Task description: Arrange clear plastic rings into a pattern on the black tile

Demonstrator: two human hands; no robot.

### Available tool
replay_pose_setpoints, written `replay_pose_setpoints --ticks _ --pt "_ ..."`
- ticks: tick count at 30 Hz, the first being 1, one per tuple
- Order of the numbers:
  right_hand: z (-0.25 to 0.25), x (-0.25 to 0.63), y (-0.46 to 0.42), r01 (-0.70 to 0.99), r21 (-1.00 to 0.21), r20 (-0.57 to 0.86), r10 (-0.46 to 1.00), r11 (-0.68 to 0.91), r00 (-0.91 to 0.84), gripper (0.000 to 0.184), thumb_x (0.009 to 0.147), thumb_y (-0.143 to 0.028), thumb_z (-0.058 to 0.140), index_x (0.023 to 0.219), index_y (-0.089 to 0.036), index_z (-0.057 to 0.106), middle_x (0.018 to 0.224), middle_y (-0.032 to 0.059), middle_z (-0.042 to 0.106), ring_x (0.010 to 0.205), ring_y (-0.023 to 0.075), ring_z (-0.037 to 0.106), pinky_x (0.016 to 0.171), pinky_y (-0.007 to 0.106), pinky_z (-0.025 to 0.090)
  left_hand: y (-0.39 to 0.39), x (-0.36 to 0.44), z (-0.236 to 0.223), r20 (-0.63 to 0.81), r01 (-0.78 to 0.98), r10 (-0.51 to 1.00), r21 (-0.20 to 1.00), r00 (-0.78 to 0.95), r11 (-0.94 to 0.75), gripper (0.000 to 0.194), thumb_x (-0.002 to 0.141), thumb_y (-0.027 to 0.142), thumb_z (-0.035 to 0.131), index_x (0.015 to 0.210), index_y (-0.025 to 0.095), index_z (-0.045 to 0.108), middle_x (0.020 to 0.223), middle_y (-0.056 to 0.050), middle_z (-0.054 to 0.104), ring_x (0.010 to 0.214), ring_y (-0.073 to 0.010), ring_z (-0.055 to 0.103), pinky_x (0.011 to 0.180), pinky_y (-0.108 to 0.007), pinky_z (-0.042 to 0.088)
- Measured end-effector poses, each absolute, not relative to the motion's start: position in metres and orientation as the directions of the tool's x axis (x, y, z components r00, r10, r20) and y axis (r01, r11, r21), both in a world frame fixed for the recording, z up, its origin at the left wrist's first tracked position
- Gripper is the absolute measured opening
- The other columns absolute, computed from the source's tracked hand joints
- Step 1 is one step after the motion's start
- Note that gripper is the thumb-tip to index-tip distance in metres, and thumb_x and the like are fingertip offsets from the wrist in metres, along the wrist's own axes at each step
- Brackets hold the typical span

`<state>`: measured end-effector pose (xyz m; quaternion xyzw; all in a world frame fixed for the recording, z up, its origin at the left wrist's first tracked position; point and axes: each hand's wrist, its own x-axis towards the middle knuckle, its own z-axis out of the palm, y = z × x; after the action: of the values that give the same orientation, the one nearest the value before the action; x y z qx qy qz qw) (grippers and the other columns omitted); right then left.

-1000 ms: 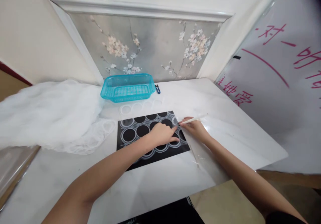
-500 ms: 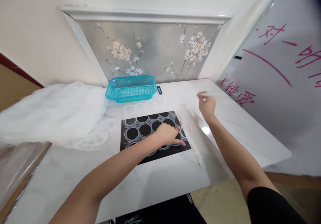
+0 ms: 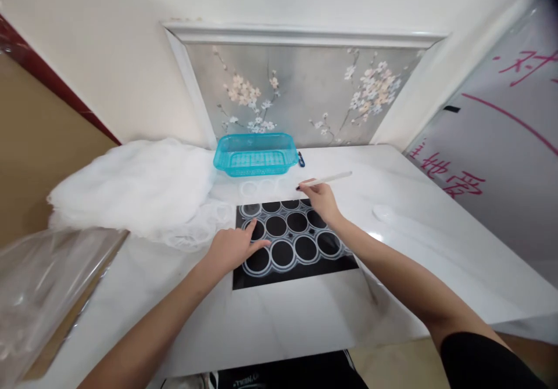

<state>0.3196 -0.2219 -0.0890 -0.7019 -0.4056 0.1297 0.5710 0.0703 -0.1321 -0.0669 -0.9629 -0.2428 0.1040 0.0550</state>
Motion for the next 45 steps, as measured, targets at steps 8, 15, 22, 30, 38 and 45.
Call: replay_pose_setpoints --ticks 8,15,22,30,38,45 --pt "-0.095 0.242 -0.164 0.643 -0.758 0.300 0.934 0.108 0.196 0.018 0.087 -0.028 0.055 0.079 -0.018 0.068 0.086 0.0046 0.072 0.081 0.0185 0.066 0.075 0.028 0.049 -0.109 0.048 -0.084 -0.139 0.513 0.521 -0.087 0.842 -0.854 0.077 0.086 0.071 0.017 0.139 0.022 0.042 0.072 -0.010 0.068 0.066 -0.0227 0.065 0.054 -0.025 0.037" --pt "-0.108 0.245 -0.158 0.526 -0.850 0.133 0.971 0.009 0.199 0.027 0.085 -0.041 0.056 0.078 -0.018 0.069 0.084 0.0040 0.071 0.083 0.0217 0.066 0.071 0.029 0.049 -0.105 0.046 -0.086 -0.072 0.471 0.472 -0.031 0.879 -0.882 0.072 0.087 0.069 0.017 0.130 0.023 0.054 0.073 -0.010 0.069 0.066 -0.0253 0.066 0.053 -0.028 0.038" --pt "-0.104 0.242 -0.160 0.520 -0.853 0.152 0.973 0.039 0.176 0.028 0.087 -0.040 0.055 0.082 -0.017 0.071 0.088 0.0045 0.070 0.088 0.0216 0.065 0.077 0.030 0.049 -0.104 0.045 -0.087 -0.083 0.471 0.469 0.008 0.879 -0.882 0.066 0.090 0.065 0.022 0.129 0.024 0.055 0.072 -0.009 0.069 0.066 -0.0243 0.066 0.053 -0.028 0.039" --pt "-0.109 0.243 -0.161 0.614 -0.787 0.215 0.959 0.059 0.182 0.025 0.088 -0.037 0.055 0.083 -0.019 0.071 0.093 0.0049 0.072 0.099 0.0239 0.064 0.083 0.033 0.050 -0.103 0.045 -0.089 -0.086 0.482 0.480 0.000 0.873 -0.876 0.059 0.092 0.061 0.025 0.128 0.026 0.056 0.075 -0.009 0.070 0.067 -0.0251 0.066 0.055 -0.029 0.041" --pt "-0.105 0.233 -0.168 0.932 -0.148 0.379 0.890 0.330 -0.254 0.021 0.085 -0.010 0.052 0.094 -0.022 0.067 0.100 0.0045 0.071 0.126 0.0269 0.043 0.108 0.049 0.029 -0.103 0.046 -0.087 -0.101 0.474 0.467 0.055 0.878 -0.879 0.064 0.089 0.066 0.023 0.124 0.025 0.057 0.074 -0.008 0.069 0.066 -0.0255 0.066 0.054 -0.030 0.040" --pt "-0.075 0.315 -0.140 0.819 -0.553 0.641 0.552 -0.150 0.534 0.025 0.092 -0.028 0.043 0.088 -0.018 0.065 0.088 0.0070 0.070 0.083 0.0229 0.063 0.080 0.040 0.048 -0.105 0.044 -0.085 -0.149 0.526 0.513 0.071 0.845 -0.847 0.070 0.085 0.071 0.024 0.132 0.027 0.052 0.073 -0.007 0.068 0.068 -0.0249 0.065 0.055 -0.029 0.040"
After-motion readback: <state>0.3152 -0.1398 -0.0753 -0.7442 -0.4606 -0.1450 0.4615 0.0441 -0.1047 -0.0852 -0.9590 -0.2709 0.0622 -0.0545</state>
